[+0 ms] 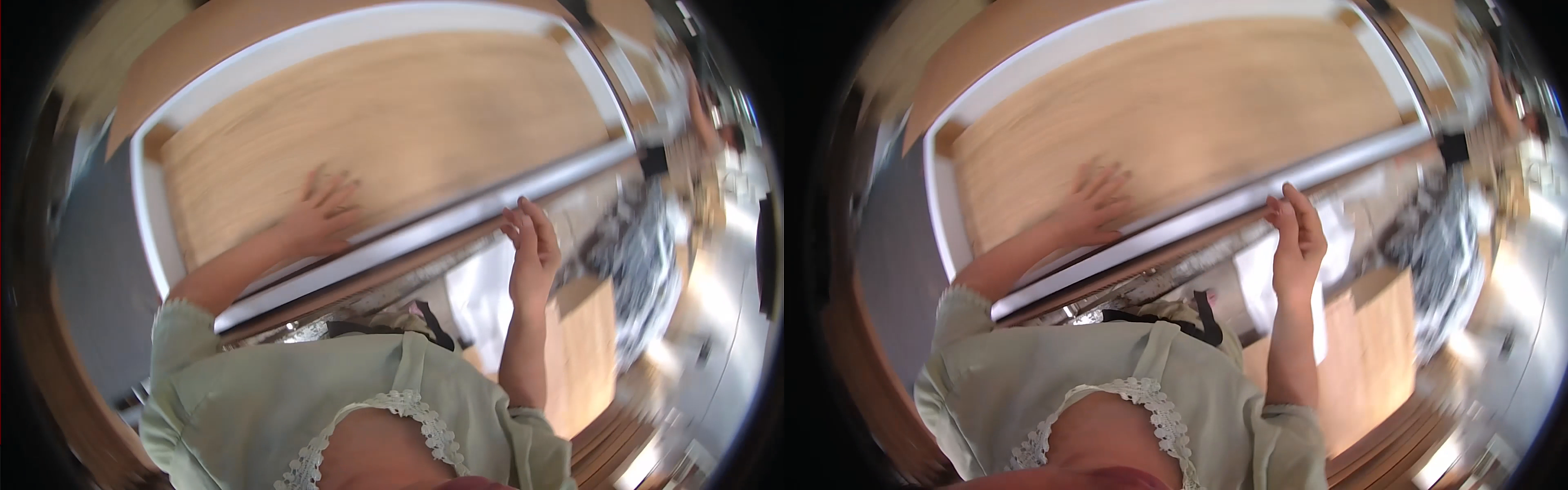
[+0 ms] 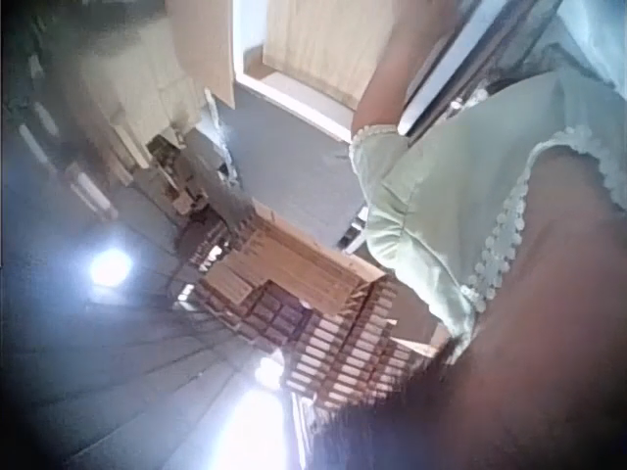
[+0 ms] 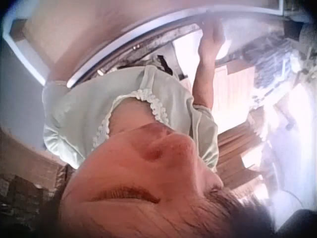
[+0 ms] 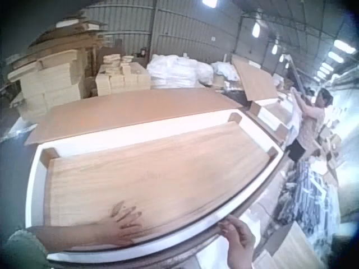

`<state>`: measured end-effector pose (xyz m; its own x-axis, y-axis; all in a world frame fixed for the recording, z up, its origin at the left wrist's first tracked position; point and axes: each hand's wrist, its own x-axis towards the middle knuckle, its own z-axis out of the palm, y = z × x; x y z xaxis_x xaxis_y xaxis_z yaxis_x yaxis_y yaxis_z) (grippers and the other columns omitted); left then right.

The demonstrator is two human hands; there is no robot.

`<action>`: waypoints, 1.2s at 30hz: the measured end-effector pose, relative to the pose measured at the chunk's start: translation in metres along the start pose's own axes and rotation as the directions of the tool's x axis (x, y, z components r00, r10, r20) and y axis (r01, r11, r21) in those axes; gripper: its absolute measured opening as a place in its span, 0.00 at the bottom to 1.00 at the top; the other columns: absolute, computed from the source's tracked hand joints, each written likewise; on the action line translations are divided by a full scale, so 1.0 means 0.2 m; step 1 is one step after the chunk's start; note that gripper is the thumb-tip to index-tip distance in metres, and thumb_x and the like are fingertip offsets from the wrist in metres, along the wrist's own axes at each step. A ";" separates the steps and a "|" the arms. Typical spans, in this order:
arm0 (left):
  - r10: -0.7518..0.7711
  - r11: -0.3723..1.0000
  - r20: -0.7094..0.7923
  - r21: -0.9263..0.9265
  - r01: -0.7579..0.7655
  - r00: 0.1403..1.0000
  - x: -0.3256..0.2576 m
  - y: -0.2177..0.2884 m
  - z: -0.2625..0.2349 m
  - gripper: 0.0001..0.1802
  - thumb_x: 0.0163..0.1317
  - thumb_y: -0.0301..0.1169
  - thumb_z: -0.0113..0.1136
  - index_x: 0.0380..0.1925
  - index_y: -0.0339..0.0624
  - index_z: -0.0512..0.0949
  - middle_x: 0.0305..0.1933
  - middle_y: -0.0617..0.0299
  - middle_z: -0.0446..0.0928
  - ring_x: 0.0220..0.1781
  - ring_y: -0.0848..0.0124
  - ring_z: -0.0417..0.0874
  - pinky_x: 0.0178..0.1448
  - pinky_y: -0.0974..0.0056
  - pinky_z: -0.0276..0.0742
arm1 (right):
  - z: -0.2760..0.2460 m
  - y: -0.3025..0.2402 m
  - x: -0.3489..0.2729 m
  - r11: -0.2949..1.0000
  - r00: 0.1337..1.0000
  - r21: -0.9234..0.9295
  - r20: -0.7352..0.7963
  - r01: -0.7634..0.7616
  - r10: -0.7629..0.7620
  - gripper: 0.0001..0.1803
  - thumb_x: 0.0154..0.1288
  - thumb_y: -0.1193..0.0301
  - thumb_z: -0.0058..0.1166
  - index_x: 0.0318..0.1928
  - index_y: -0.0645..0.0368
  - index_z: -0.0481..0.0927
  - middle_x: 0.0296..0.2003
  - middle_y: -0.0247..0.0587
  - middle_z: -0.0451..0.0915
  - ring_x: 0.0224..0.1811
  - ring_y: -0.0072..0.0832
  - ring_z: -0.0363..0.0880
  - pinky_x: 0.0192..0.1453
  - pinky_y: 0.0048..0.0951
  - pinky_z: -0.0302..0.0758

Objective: The person places wood panels into cardboard boxes lined with foam, then covers the panels with foam sheets and closes the boxes by hand.

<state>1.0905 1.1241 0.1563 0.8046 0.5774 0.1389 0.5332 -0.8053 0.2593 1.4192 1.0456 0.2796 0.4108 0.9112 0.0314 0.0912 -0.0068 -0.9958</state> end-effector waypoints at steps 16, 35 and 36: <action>-0.163 0.890 -0.247 -0.455 0.034 0.955 0.87 1.13 -0.23 0.09 0.60 0.21 0.51 0.41 0.31 0.75 0.40 0.52 0.77 0.41 0.65 0.77 0.45 0.65 0.72 | -1.97 1.85 -1.43 0.333 0.412 -0.290 -0.821 -0.897 0.396 0.16 0.59 0.67 0.51 0.42 0.67 0.79 0.37 0.51 0.81 0.39 0.41 0.79 0.44 0.36 0.74; -0.392 0.729 0.793 -0.042 0.683 0.467 1.45 2.24 2.46 0.36 0.51 0.53 0.61 0.50 0.33 0.69 0.48 0.49 0.75 0.48 0.55 0.78 0.47 0.55 0.75 | -1.73 2.21 -1.08 0.839 0.838 0.005 0.043 -0.545 0.544 0.09 0.56 0.70 0.57 0.36 0.61 0.78 0.28 0.45 0.79 0.29 0.34 0.77 0.35 0.32 0.73; -0.414 0.663 0.787 -0.084 0.744 0.457 1.37 2.14 2.54 0.32 0.54 0.51 0.58 0.48 0.34 0.70 0.47 0.50 0.75 0.47 0.56 0.78 0.46 0.57 0.75 | -1.79 2.14 -1.06 0.776 0.783 0.112 0.114 -0.621 0.611 0.10 0.58 0.70 0.57 0.38 0.62 0.78 0.30 0.44 0.80 0.31 0.30 0.77 0.37 0.30 0.74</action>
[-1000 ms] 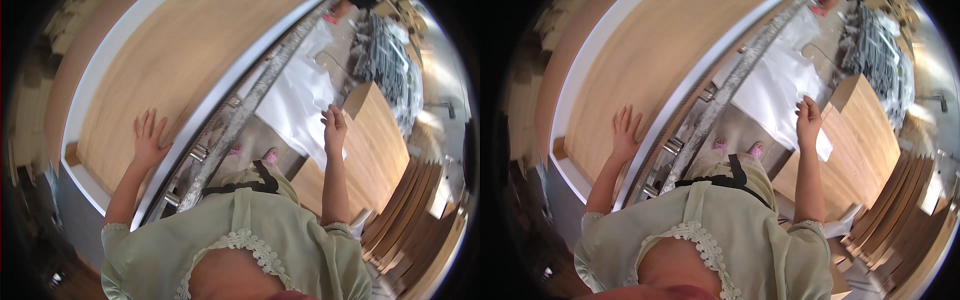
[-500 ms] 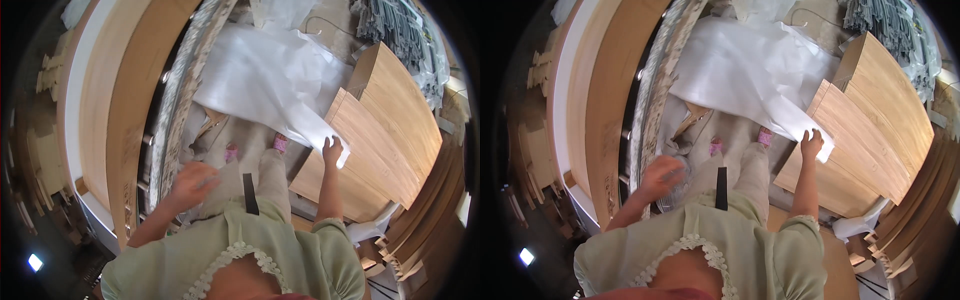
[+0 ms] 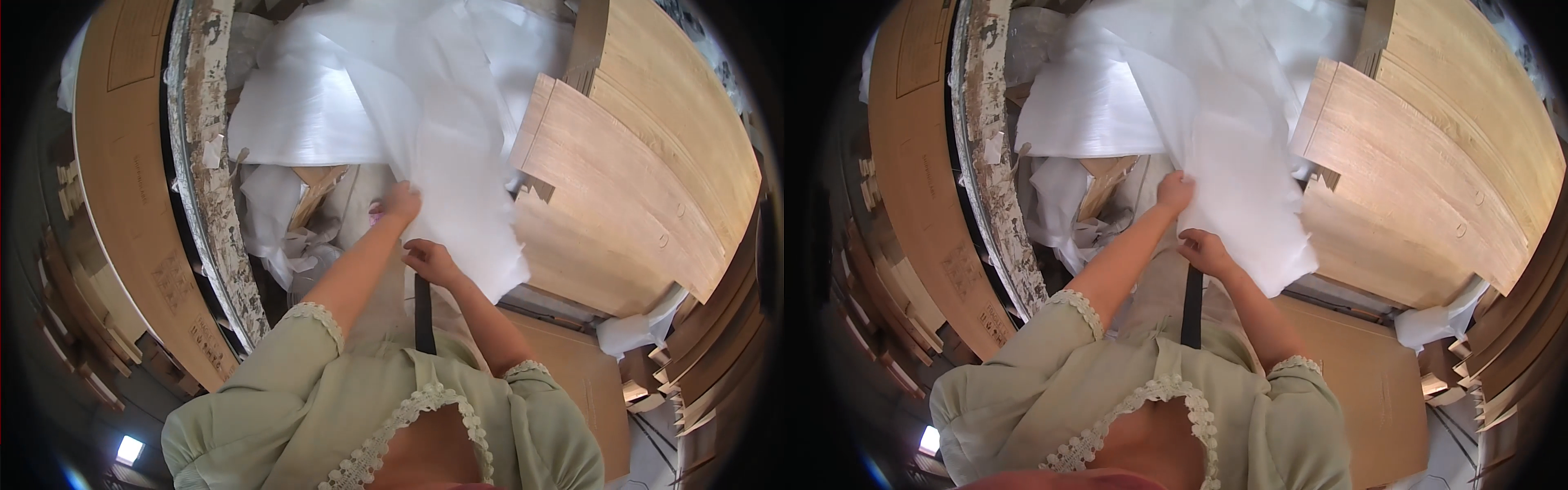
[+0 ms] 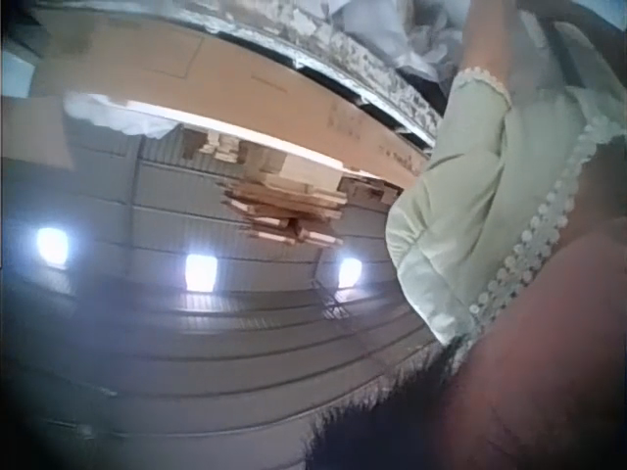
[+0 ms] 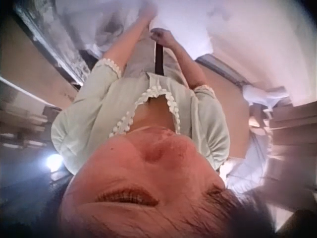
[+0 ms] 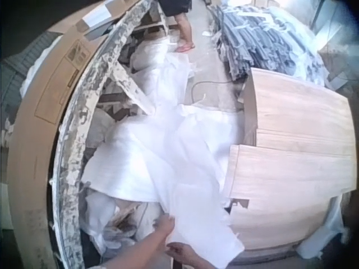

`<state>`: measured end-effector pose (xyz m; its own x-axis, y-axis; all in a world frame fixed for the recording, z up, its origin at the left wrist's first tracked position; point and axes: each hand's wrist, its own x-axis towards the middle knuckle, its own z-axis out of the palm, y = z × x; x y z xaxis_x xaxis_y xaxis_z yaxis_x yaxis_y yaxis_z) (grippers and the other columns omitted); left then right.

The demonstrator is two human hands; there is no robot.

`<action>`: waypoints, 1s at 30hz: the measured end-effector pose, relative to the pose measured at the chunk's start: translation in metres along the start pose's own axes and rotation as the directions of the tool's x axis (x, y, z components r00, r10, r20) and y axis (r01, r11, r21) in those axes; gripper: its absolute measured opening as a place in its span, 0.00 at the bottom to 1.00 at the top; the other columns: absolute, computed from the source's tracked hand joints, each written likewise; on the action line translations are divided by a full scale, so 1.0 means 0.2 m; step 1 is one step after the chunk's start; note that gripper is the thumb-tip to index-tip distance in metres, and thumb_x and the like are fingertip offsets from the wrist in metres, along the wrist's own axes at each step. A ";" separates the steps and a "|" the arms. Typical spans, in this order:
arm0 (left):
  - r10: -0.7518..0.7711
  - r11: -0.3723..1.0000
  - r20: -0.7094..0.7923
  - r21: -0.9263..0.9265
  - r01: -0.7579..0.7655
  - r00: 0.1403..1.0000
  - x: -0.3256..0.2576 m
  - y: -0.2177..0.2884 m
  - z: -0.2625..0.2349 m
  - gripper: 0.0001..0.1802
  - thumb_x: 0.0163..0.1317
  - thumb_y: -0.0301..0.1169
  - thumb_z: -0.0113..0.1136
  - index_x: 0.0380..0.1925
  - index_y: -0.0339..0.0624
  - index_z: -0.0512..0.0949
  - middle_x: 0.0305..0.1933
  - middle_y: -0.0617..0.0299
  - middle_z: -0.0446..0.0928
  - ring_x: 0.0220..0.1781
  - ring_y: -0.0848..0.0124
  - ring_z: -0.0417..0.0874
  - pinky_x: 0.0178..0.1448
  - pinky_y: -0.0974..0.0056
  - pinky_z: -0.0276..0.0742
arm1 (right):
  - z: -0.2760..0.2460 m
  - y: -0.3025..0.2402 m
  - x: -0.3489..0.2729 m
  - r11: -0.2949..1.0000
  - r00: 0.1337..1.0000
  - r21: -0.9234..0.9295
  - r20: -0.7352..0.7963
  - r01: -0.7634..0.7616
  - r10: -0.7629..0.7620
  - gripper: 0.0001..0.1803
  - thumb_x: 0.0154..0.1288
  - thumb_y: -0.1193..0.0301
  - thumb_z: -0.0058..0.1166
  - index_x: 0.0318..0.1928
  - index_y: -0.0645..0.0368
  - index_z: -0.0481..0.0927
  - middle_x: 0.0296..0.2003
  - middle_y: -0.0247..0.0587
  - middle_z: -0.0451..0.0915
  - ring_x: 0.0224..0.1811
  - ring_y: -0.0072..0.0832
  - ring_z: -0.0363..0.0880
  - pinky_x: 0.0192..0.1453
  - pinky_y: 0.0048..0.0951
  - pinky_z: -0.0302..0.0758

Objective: The person places wood panels into cardboard boxes lined with foam, then covers the panels with foam sheets and closes the boxes by hand.

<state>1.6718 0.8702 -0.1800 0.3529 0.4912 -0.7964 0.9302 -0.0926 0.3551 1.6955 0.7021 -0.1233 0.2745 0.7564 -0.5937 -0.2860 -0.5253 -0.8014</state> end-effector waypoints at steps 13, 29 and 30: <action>-0.123 0.638 0.324 -0.698 0.325 0.938 -0.55 -0.17 -0.58 0.21 0.69 0.43 0.42 0.55 0.42 0.68 0.50 0.60 0.75 0.48 0.69 0.77 0.50 0.61 0.75 | -0.37 0.40 -0.06 0.443 0.727 0.878 -0.183 -0.183 0.662 0.15 0.61 0.66 0.55 0.45 0.62 0.74 0.28 0.35 0.74 0.26 0.21 0.72 0.28 0.21 0.71; 0.650 0.693 0.158 0.277 -0.665 0.743 -0.92 0.21 -0.61 0.49 0.39 0.53 0.70 0.60 0.43 0.63 0.62 0.45 0.62 0.61 0.50 0.65 0.63 0.54 0.64 | 0.68 -0.52 -0.28 0.756 0.801 -0.266 0.168 0.598 -0.575 0.10 0.40 0.79 0.56 0.29 0.58 0.78 0.27 0.43 0.77 0.36 0.44 0.74 0.48 0.38 0.71; 0.638 0.601 0.266 0.416 -0.683 0.723 -0.96 0.22 -0.56 0.51 0.38 0.55 0.70 0.62 0.45 0.61 0.64 0.45 0.59 0.64 0.50 0.62 0.65 0.54 0.62 | 0.79 -0.53 -0.25 0.554 0.614 -0.300 0.163 0.777 -0.772 0.16 0.44 0.78 0.55 0.39 0.59 0.77 0.37 0.49 0.77 0.45 0.47 0.73 0.52 0.39 0.69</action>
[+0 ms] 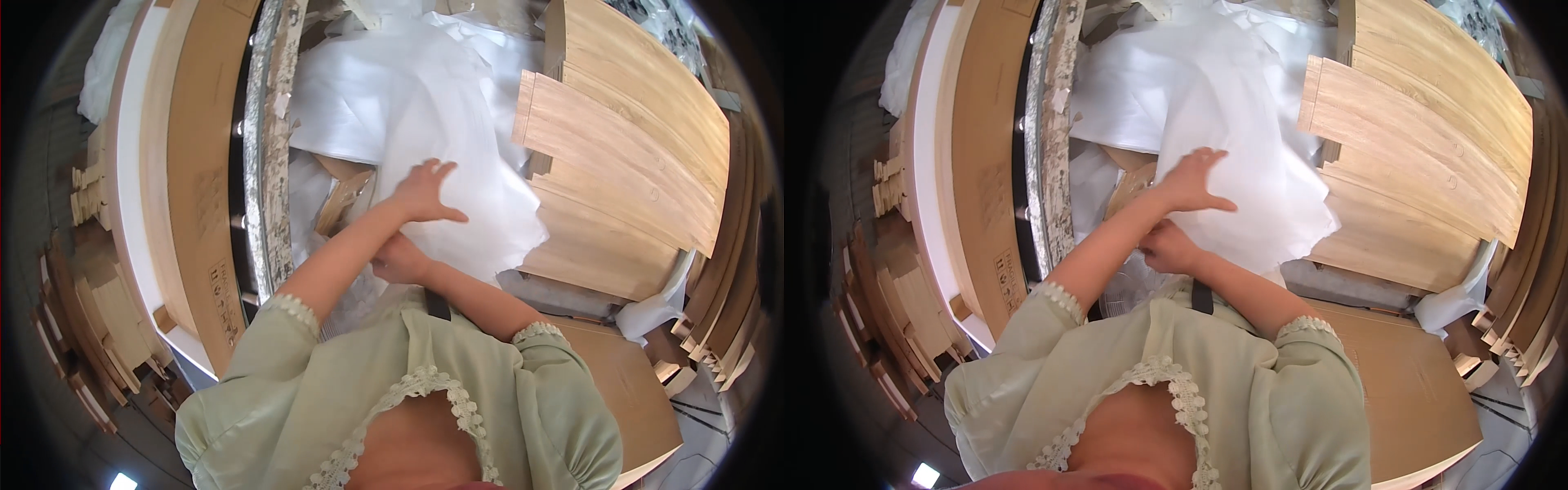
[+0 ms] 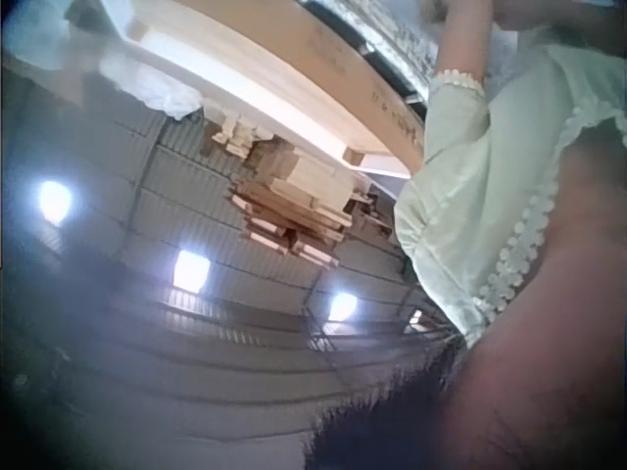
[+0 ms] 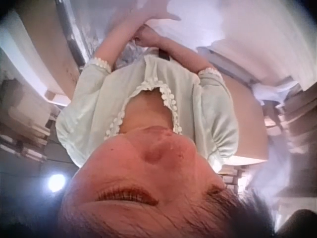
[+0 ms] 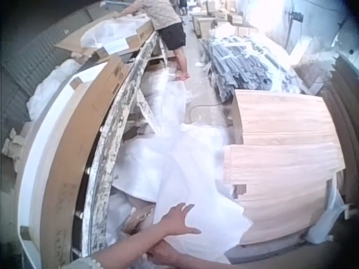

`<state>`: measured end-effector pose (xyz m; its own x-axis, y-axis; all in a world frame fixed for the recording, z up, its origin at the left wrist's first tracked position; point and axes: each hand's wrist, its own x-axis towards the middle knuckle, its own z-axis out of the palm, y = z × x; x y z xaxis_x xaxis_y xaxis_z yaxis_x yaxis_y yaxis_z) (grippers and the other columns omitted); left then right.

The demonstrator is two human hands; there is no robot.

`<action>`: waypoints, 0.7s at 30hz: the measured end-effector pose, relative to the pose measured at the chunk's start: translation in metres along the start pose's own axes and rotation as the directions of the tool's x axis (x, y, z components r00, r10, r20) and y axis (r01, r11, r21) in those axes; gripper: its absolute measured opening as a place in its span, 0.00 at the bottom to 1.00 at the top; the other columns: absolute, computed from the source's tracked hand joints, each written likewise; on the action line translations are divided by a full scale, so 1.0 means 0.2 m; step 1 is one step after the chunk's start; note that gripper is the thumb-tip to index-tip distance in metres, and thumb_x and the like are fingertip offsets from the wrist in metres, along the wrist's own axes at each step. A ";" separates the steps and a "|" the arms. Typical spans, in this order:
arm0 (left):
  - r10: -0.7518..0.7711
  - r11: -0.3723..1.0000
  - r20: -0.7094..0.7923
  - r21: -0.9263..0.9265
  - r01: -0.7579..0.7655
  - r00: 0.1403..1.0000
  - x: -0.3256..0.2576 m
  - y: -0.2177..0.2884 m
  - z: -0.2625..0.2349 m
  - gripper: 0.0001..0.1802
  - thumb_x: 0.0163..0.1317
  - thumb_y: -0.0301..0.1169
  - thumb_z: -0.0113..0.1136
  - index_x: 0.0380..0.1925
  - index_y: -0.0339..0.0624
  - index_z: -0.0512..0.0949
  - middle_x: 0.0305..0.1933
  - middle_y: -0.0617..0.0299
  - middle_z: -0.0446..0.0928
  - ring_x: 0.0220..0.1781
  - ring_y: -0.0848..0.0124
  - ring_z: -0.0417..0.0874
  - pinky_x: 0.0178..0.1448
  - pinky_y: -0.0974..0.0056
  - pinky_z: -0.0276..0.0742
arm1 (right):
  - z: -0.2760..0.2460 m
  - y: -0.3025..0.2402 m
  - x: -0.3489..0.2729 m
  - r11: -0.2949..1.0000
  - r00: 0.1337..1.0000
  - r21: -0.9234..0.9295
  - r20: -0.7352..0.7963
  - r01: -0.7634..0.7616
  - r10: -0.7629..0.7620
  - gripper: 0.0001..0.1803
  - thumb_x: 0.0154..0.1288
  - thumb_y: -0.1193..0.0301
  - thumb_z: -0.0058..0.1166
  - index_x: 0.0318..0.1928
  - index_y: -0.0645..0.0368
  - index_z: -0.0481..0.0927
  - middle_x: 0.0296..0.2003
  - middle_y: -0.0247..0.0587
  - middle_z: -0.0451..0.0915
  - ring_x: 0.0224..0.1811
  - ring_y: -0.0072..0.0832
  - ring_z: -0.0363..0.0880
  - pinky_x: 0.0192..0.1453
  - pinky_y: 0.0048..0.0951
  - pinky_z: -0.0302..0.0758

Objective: The person places wood panels into cardboard boxes lined with foam, then covers the panels with foam sheets and closes the boxes by hand.

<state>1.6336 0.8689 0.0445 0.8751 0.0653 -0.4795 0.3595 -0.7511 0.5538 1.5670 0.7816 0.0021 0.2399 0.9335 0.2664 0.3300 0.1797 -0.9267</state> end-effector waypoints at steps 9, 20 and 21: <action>-0.181 0.900 0.557 0.425 -0.091 0.811 -0.31 -0.46 0.53 0.11 0.49 0.20 0.54 0.35 0.39 0.77 0.38 0.49 0.78 0.43 0.54 0.80 0.45 0.55 0.77 | 0.38 -0.17 -0.05 0.977 0.829 0.066 0.544 -0.201 0.134 0.19 0.51 0.67 0.58 0.45 0.60 0.78 0.43 0.42 0.79 0.47 0.33 0.75 0.52 0.33 0.70; -0.241 -0.044 0.192 -0.981 0.187 0.951 -0.67 -0.53 0.03 0.13 0.60 0.22 0.53 0.46 0.36 0.76 0.43 0.58 0.79 0.44 0.71 0.80 0.50 0.67 0.77 | -0.29 0.23 -0.58 0.255 0.248 0.606 -0.097 -0.754 0.964 0.35 0.64 0.48 0.43 0.60 0.64 0.63 0.55 0.49 0.67 0.45 0.35 0.73 0.49 0.33 0.71; -0.226 -0.060 0.167 -0.986 0.158 0.960 -0.68 -0.52 0.00 0.13 0.60 0.22 0.53 0.46 0.36 0.76 0.44 0.58 0.78 0.44 0.71 0.80 0.50 0.66 0.77 | -0.24 0.24 -0.59 0.158 0.231 0.657 0.024 -0.737 0.973 0.37 0.64 0.46 0.43 0.61 0.64 0.60 0.56 0.50 0.66 0.45 0.37 0.73 0.48 0.34 0.71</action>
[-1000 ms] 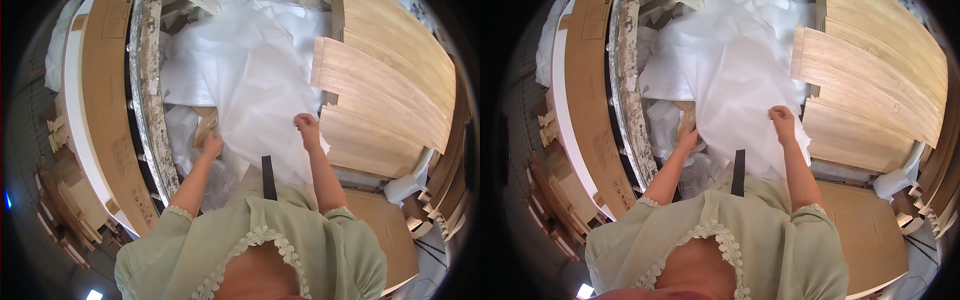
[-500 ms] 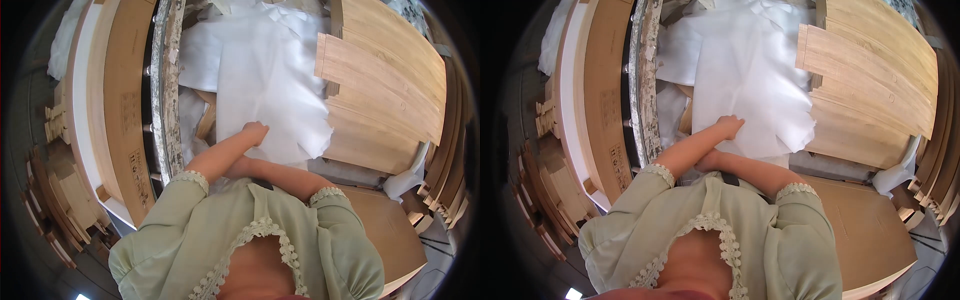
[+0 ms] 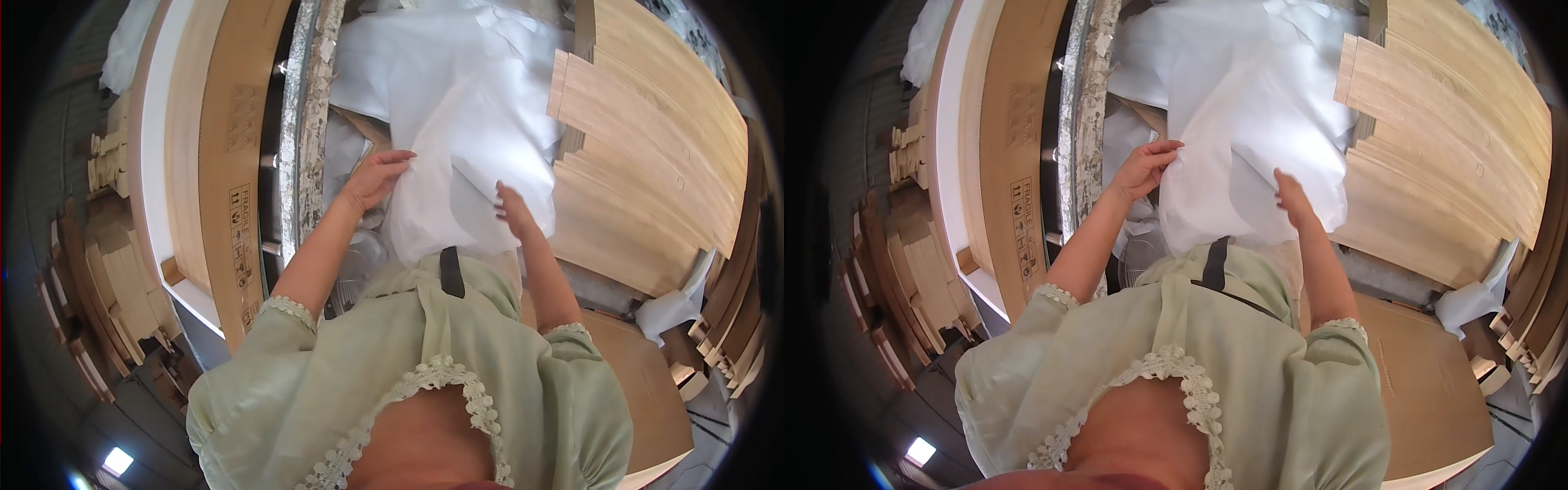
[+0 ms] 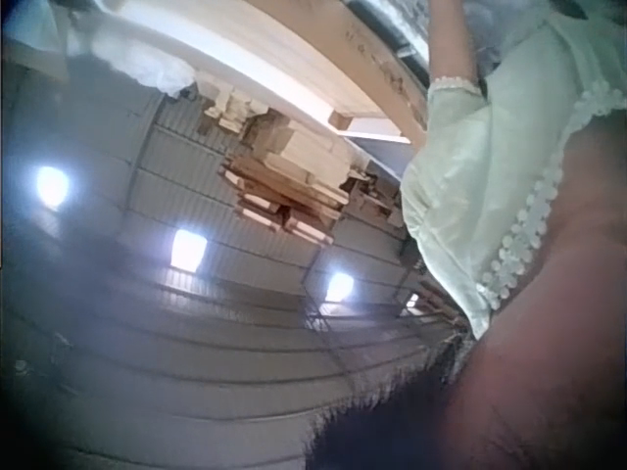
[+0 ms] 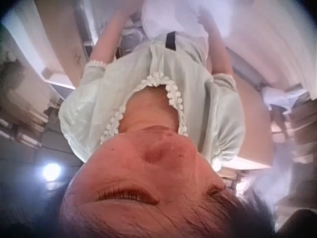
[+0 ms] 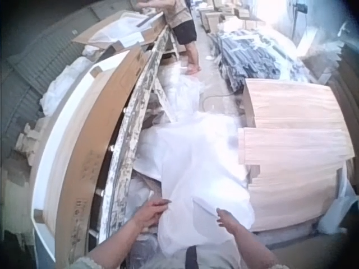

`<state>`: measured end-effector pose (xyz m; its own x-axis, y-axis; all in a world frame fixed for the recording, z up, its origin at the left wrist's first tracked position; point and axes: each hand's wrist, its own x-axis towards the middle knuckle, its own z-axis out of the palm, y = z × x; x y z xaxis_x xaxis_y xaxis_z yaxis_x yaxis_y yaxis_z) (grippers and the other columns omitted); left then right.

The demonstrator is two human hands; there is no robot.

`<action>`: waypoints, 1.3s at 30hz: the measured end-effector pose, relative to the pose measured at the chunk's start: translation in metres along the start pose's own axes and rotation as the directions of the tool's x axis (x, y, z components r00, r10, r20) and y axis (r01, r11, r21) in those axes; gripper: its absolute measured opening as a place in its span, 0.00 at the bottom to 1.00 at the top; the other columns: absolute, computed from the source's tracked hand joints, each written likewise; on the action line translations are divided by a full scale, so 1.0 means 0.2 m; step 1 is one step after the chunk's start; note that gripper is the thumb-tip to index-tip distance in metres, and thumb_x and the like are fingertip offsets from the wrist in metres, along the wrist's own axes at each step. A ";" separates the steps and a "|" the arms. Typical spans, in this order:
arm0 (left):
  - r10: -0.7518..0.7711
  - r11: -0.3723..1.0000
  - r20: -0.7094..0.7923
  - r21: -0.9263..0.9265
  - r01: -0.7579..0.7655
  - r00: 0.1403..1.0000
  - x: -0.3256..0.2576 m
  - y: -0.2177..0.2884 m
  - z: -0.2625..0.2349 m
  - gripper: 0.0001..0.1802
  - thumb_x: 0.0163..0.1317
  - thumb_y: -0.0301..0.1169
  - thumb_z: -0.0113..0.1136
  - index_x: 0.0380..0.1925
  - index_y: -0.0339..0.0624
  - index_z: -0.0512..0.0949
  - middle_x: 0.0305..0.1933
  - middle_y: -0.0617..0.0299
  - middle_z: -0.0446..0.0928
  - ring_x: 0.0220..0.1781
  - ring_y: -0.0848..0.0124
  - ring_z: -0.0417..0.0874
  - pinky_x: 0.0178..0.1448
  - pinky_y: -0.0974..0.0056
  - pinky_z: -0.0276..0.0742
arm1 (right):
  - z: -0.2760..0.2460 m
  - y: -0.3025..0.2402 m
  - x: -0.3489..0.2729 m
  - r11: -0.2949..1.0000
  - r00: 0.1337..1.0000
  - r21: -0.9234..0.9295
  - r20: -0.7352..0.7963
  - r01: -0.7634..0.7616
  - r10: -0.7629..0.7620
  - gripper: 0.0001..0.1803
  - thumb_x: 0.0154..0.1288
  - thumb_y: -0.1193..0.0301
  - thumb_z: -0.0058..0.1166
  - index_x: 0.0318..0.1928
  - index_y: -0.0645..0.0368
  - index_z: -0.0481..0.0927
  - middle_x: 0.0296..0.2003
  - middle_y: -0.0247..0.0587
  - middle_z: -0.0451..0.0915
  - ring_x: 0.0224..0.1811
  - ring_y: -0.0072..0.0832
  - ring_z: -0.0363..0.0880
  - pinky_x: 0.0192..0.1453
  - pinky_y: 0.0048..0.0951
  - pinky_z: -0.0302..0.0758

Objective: The person places wood panels into cardboard boxes lined with foam, then covers the panels with foam sheets and closes the boxes by hand.

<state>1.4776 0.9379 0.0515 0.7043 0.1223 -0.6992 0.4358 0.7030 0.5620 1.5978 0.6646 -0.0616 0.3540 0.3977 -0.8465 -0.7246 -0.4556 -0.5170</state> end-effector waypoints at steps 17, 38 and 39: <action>0.632 0.485 -0.040 0.799 -0.355 0.774 -0.18 0.21 0.15 0.13 0.56 0.29 0.63 0.41 0.37 0.77 0.42 0.62 0.76 0.42 0.73 0.78 0.44 0.68 0.76 | 0.18 -0.69 -0.39 0.919 0.915 0.338 0.268 0.205 -0.302 0.10 0.60 0.67 0.58 0.37 0.61 0.79 0.33 0.34 0.80 0.34 0.20 0.77 0.40 0.22 0.75; 0.649 0.756 -0.159 0.246 -0.607 0.744 -0.30 0.36 0.54 0.10 0.61 0.28 0.59 0.38 0.33 0.79 0.32 0.65 0.79 0.33 0.82 0.76 0.37 0.74 0.74 | 0.40 -1.15 -0.79 0.919 0.791 0.228 0.470 0.320 -0.392 0.16 0.66 0.65 0.47 0.41 0.68 0.77 0.33 0.44 0.80 0.33 0.28 0.79 0.38 0.28 0.79; 0.653 0.750 -0.157 0.273 -0.603 0.741 -0.30 0.36 0.54 0.10 0.61 0.29 0.59 0.38 0.33 0.79 0.33 0.65 0.79 0.34 0.81 0.77 0.37 0.74 0.74 | 0.40 -1.15 -0.78 0.914 0.798 0.176 0.446 0.366 -0.405 0.15 0.65 0.67 0.47 0.39 0.68 0.77 0.32 0.44 0.80 0.33 0.28 0.79 0.37 0.28 0.79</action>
<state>1.5271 0.9051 0.1808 0.7183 0.6599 -0.2204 0.0551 0.2618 0.9635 1.6612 0.7713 0.1987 0.3126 0.8572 -0.4093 -0.6367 -0.1307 -0.7599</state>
